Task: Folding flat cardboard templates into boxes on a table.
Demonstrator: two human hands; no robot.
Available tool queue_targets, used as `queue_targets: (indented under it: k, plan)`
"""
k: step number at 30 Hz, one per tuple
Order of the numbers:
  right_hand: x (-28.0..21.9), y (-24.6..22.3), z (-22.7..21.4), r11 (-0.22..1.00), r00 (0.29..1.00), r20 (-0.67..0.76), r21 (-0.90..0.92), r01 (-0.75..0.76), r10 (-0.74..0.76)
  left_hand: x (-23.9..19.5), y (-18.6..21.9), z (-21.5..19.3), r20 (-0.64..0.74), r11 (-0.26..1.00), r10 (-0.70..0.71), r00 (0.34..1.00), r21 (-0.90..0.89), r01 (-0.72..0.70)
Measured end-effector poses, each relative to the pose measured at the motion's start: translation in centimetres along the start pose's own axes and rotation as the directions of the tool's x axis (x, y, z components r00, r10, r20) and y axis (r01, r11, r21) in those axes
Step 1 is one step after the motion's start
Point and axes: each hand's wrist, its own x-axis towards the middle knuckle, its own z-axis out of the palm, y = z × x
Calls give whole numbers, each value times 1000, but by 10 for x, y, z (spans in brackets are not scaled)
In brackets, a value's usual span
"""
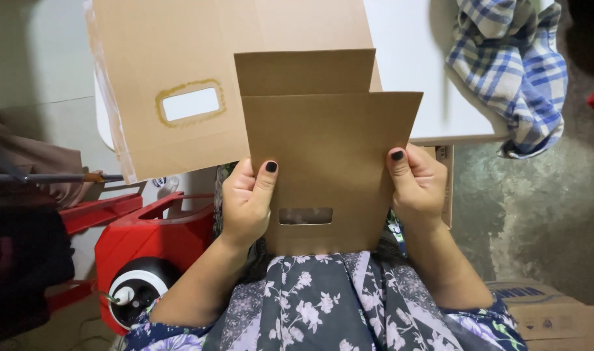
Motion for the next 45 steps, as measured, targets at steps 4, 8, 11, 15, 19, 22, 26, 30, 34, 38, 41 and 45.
queue_targets:
  k: [4,8,11,15,19,22,26,30,34,38,41,45]
  plan:
    - [-1,-43,18,994,995,47,62,-91,88,-7,3,3,0,999,-25,1000,-26,25]
    - [-2,-31,15,999,997,64,-31,-33,35,-12,-4,2,-15,999,-32,999,-20,32]
    - [-6,-29,16,996,992,96,-23,-84,86,-14,-8,-3,-38,999,-30,999,-11,30]
    - [-5,-43,16,992,985,146,-99,-74,88,-15,-10,-4,-54,999,-43,998,-25,41]
    - [-6,-43,19,991,989,129,-119,-58,73,-16,-10,-3,-59,997,-59,996,-55,56]
    - [-7,-51,19,985,969,185,-85,-148,162,-23,-16,-5,-41,992,-105,994,-76,101]
    - [-15,-14,2,976,964,204,-168,-138,171,-33,-28,-8,-44,988,-150,988,-49,148]
    - [-14,-37,18,969,951,213,-160,-190,222,-40,-27,-10,-48,980,-191,980,-55,189]
    - [-33,29,-20,963,949,215,-190,-190,230,-46,-32,-10,-53,964,-261,964,-71,257]
    - [-43,29,-24,957,942,205,-173,-231,264,-52,-42,-13,-69,965,-258,964,-61,255]
    - [-48,2,-9,947,915,247,-117,-300,320,-53,-49,-19,-86,971,-238,967,-40,235]
    - [-59,8,-15,953,937,186,-129,-276,296,-46,-50,-15,-76,991,-122,990,-57,118]
